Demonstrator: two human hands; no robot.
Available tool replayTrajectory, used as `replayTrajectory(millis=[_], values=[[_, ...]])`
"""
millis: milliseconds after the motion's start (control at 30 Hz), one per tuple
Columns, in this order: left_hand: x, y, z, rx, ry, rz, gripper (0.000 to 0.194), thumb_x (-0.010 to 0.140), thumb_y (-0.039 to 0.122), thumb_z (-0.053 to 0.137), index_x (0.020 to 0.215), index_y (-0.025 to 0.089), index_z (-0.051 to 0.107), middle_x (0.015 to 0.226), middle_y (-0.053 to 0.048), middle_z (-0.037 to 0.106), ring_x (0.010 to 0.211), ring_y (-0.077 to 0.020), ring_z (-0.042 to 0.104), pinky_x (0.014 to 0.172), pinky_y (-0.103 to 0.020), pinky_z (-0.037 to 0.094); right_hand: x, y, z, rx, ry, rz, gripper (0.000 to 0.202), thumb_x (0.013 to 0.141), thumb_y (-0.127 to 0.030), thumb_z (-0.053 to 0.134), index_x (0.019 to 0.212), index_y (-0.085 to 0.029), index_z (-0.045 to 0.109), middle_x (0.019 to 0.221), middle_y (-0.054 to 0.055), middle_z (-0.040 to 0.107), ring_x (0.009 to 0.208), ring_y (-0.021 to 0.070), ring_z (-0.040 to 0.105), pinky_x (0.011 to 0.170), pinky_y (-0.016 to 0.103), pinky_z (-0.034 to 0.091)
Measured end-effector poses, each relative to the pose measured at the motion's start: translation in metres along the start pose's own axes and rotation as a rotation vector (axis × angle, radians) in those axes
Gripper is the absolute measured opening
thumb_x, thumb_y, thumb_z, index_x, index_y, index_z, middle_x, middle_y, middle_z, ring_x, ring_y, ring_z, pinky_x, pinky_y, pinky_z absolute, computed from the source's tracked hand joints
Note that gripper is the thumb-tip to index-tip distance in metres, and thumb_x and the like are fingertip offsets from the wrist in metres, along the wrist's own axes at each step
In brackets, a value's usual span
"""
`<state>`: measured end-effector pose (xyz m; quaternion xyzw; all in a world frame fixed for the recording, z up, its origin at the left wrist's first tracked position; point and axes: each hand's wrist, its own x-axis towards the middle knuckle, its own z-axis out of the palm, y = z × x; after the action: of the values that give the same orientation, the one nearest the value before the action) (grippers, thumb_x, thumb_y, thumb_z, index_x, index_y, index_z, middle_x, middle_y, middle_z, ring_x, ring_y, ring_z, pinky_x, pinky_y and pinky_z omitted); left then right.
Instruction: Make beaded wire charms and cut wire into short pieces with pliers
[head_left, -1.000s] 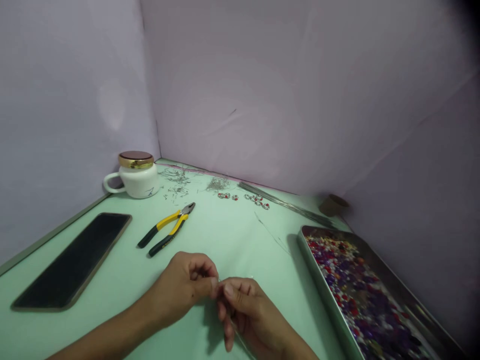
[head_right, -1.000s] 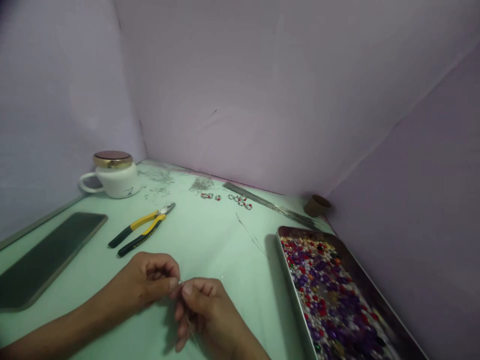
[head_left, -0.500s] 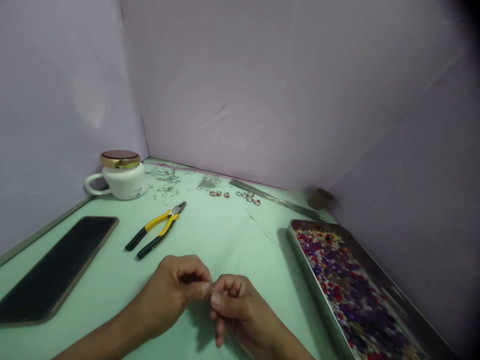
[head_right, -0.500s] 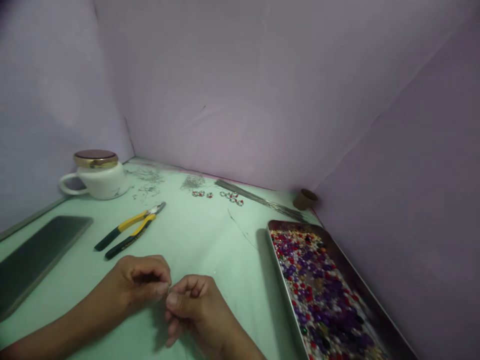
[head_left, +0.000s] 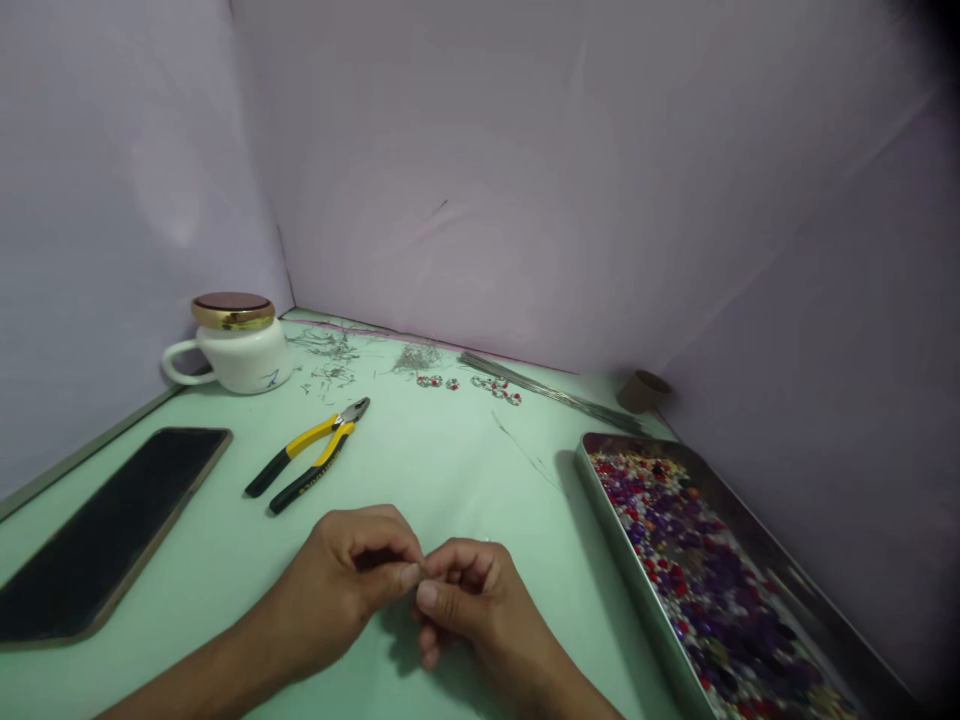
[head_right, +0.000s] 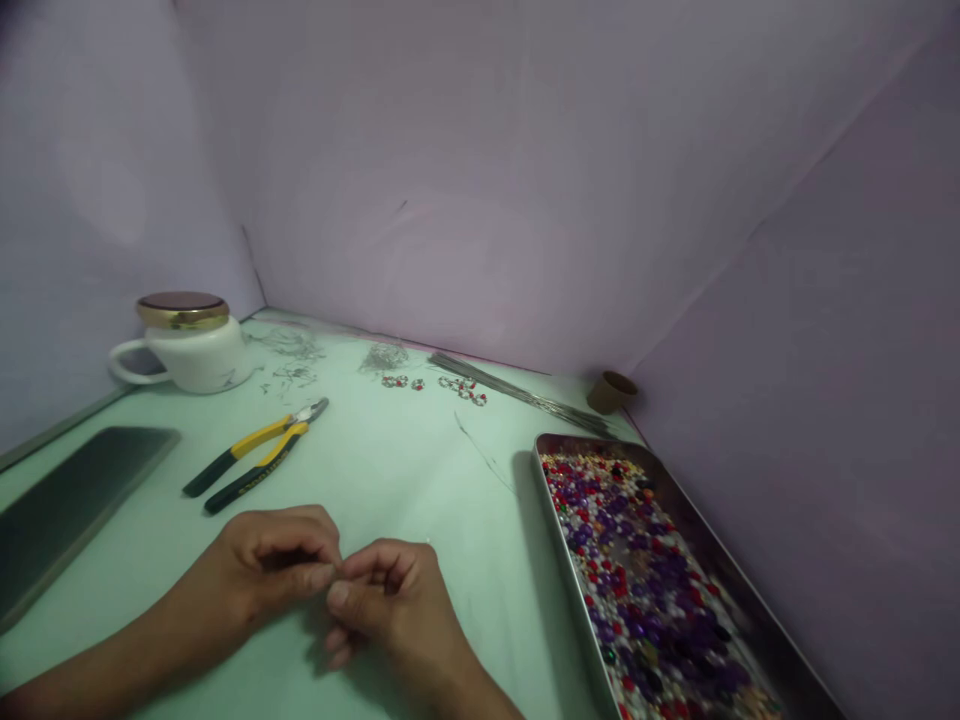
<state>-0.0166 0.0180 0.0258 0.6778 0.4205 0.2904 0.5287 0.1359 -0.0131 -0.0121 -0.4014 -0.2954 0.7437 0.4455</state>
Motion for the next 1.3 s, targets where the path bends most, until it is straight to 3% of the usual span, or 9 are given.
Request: replayTrajectory(millis=[167, 333, 500, 633, 867, 933, 1067, 1167, 1300], values=[[-0.001, 0.002, -0.001, 0.05, 0.006, 0.01, 0.016, 0.071, 0.02, 0.055, 0.057, 0.015, 0.059, 0.061, 0.001, 0.054, 0.058, -0.0116, 0.049, 0.054, -0.022, 0.036, 0.0, -0.004, 0.002, -0.059, 0.026, 0.024, 0.036, 0.047, -0.034, 0.081, 0.062, -0.01, 0.059, 0.042, -0.001, 0.057, 0.035, 0.0105, 0.054, 0.036, 0.021, 0.043], [-0.003, 0.004, 0.002, 0.183, 0.014, -0.014, 0.016, 0.072, 0.02, 0.05, 0.058, 0.016, 0.056, 0.06, 0.001, 0.052, 0.057, -0.0118, 0.045, 0.053, -0.023, 0.033, -0.003, -0.006, 0.006, -0.226, 0.118, -0.031, 0.03, 0.049, -0.03, 0.079, 0.057, -0.012, 0.056, 0.038, -0.004, 0.052, 0.035, 0.0077, 0.049, 0.037, 0.018, 0.034], [-0.005, 0.005, 0.006, 0.276, 0.033, -0.047, 0.015, 0.072, 0.022, 0.047, 0.058, 0.017, 0.049, 0.058, 0.003, 0.047, 0.053, -0.0112, 0.041, 0.05, -0.022, 0.031, -0.008, -0.005, 0.009, -0.357, 0.158, -0.161, 0.018, 0.06, -0.025, 0.069, 0.056, -0.014, 0.055, 0.043, -0.005, 0.05, 0.04, 0.0069, 0.044, 0.042, 0.019, 0.033], [-0.006, 0.009, 0.006, 0.35, 0.028, -0.052, 0.013, 0.072, 0.02, 0.046, 0.059, 0.018, 0.048, 0.055, 0.003, 0.047, 0.053, -0.0119, 0.042, 0.049, -0.022, 0.031, -0.011, -0.005, 0.01, -0.599, 0.189, -0.28, 0.011, 0.065, -0.021, 0.063, 0.058, -0.013, 0.06, 0.048, -0.001, 0.054, 0.046, 0.0097, 0.046, 0.044, 0.021, 0.034], [-0.011, 0.012, 0.015, 0.5, 0.1, -0.172, 0.015, 0.071, 0.023, 0.046, 0.056, 0.019, 0.048, 0.05, 0.003, 0.046, 0.049, -0.0125, 0.041, 0.047, -0.022, 0.029, -0.018, -0.001, 0.005, -1.039, 0.133, -0.632, 0.015, 0.074, -0.021, 0.056, 0.067, -0.013, 0.066, 0.057, 0.005, 0.061, 0.049, 0.013, 0.053, 0.048, 0.024, 0.037], [-0.009, 0.013, 0.014, 0.467, 0.12, -0.214, 0.017, 0.07, 0.024, 0.046, 0.054, 0.019, 0.047, 0.049, 0.004, 0.043, 0.048, -0.0118, 0.039, 0.045, -0.022, 0.027, -0.017, 0.0, 0.004, -0.989, 0.133, -0.631, 0.013, 0.073, -0.021, 0.057, 0.067, -0.014, 0.066, 0.057, 0.005, 0.06, 0.05, 0.0133, 0.052, 0.049, 0.025, 0.037], [0.0, 0.015, -0.003, 0.187, -0.054, -0.227, 0.017, 0.074, 0.032, 0.047, 0.071, 0.018, 0.056, 0.048, 0.006, 0.04, 0.046, -0.0101, 0.036, 0.044, -0.02, 0.027, -0.007, -0.005, 0.002, -0.416, 0.145, -0.261, 0.02, 0.065, -0.031, 0.068, 0.06, -0.014, 0.059, 0.048, 0.0, 0.057, 0.041, 0.0098, 0.05, 0.042, 0.021, 0.037], [0.005, 0.014, -0.016, 0.112, 0.003, -0.18, 0.018, 0.074, 0.032, 0.049, 0.074, 0.017, 0.057, 0.049, 0.006, 0.042, 0.047, -0.0101, 0.039, 0.046, -0.02, 0.03, -0.001, -0.008, 0.0, -0.116, 0.063, -0.106, 0.028, 0.057, -0.033, 0.076, 0.06, -0.012, 0.057, 0.047, 0.0, 0.059, 0.034, 0.007, 0.049, 0.037, 0.018, 0.035], [0.006, 0.009, -0.017, 0.068, 0.027, -0.072, 0.013, 0.072, 0.027, 0.052, 0.067, 0.017, 0.057, 0.056, 0.003, 0.049, 0.054, -0.0112, 0.044, 0.052, -0.022, 0.034, -0.001, -0.006, -0.001, 0.0, -0.003, -0.029, 0.03, 0.054, -0.031, 0.079, 0.059, -0.01, 0.058, 0.046, 0.001, 0.061, 0.031, 0.0065, 0.049, 0.034, 0.017, 0.037]])
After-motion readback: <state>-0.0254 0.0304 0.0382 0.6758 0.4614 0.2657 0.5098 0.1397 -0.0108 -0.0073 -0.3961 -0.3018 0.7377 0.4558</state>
